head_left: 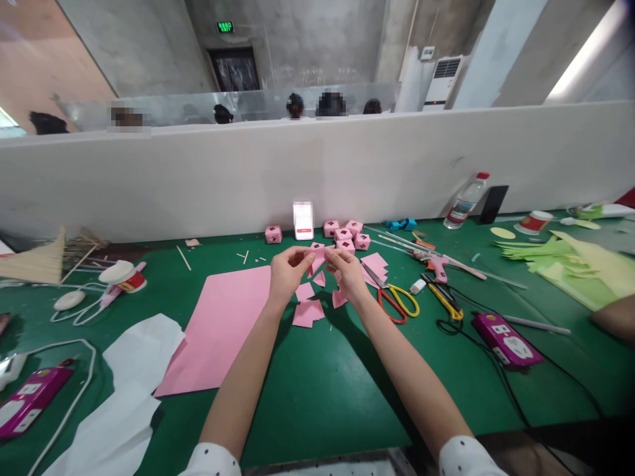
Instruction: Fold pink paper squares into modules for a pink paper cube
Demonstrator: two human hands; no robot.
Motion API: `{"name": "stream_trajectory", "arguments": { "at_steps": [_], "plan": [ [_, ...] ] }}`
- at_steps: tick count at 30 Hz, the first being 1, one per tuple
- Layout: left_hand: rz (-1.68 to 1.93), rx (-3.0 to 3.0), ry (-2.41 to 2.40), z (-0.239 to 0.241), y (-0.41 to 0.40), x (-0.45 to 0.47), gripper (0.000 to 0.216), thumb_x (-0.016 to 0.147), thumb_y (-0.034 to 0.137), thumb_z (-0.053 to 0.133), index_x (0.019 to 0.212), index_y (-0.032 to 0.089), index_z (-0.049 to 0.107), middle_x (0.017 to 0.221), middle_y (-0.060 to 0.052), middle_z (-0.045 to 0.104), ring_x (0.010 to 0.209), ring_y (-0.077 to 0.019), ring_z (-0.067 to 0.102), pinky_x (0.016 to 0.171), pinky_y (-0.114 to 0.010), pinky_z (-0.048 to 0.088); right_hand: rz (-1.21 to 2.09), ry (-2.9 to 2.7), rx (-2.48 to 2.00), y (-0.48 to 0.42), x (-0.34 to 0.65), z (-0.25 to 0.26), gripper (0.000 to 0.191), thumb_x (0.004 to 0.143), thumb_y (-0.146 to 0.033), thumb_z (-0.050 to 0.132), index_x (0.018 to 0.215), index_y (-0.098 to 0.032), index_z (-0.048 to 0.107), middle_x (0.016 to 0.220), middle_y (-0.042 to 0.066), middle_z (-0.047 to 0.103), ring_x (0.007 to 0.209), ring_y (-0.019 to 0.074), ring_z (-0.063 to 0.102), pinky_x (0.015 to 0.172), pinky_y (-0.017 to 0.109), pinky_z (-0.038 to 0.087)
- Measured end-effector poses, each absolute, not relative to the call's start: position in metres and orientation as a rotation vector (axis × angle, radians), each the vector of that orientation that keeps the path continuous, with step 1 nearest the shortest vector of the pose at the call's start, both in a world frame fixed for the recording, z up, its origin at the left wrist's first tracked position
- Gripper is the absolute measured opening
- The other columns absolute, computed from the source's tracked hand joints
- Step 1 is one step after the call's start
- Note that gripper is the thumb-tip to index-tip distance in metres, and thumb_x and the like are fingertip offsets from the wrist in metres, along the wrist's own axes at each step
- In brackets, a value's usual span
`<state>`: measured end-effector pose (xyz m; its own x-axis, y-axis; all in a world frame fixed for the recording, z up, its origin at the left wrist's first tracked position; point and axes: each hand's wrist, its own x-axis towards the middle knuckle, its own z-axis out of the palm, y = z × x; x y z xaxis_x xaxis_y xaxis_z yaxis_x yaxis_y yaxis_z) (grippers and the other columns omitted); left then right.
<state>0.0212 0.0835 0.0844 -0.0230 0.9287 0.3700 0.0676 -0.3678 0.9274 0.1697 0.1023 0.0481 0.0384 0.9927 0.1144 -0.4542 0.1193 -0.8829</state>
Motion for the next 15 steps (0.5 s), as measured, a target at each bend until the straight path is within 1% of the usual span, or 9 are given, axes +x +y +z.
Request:
{"name": "stream_trajectory", "arguments": {
  "at_steps": [5,7,12,15],
  "plan": [
    [1.472,1.51,1.098,0.0852,0.0827,0.0218,0.023,0.074,0.034,0.074,0.089,0.017,0.073,0.083,-0.005,0.073,0.071,-0.016,0.066,0.071,-0.03,0.053,1.323,-0.885,-0.767,0.103,0.1732,0.0493,0.03,0.062,-0.045,0.083,0.074,-0.022,0.07,0.076,0.0,0.068,0.074,0.0152,0.062,0.065,0.026,0.047],
    [1.46,1.512,1.092,0.0858,0.0821,0.0216,0.023,0.074,0.034,0.074,0.089,0.017,0.074,0.083,-0.005,0.073,0.071,-0.0158,0.066,0.071,-0.03,0.053,1.355,-0.871,-0.736,0.1026,0.1747,0.051,0.028,0.061,-0.043,0.084,0.075,-0.022,0.071,0.075,-0.001,0.067,0.074,0.0144,0.061,0.065,0.026,0.047],
    [1.437,1.536,1.076,0.0862,0.0808,0.0209,0.023,0.076,0.035,0.072,0.09,0.017,0.074,0.082,-0.005,0.073,0.067,-0.0152,0.065,0.068,-0.03,0.053,1.385,-0.83,-0.714,0.1014,0.1755,0.0534,0.03,0.059,-0.041,0.086,0.063,-0.021,0.064,0.069,-0.002,0.064,0.069,0.0129,0.059,0.063,0.025,0.047],
    [1.44,1.536,1.083,0.0859,0.0807,0.0207,0.022,0.076,0.034,0.072,0.09,0.018,0.075,0.084,-0.006,0.074,0.068,-0.0157,0.066,0.069,-0.03,0.053,1.396,-0.818,-0.704,0.102,0.1761,0.0531,0.028,0.059,-0.04,0.086,0.067,-0.022,0.067,0.07,-0.002,0.065,0.07,0.0127,0.06,0.063,0.025,0.047]
  ]
}}
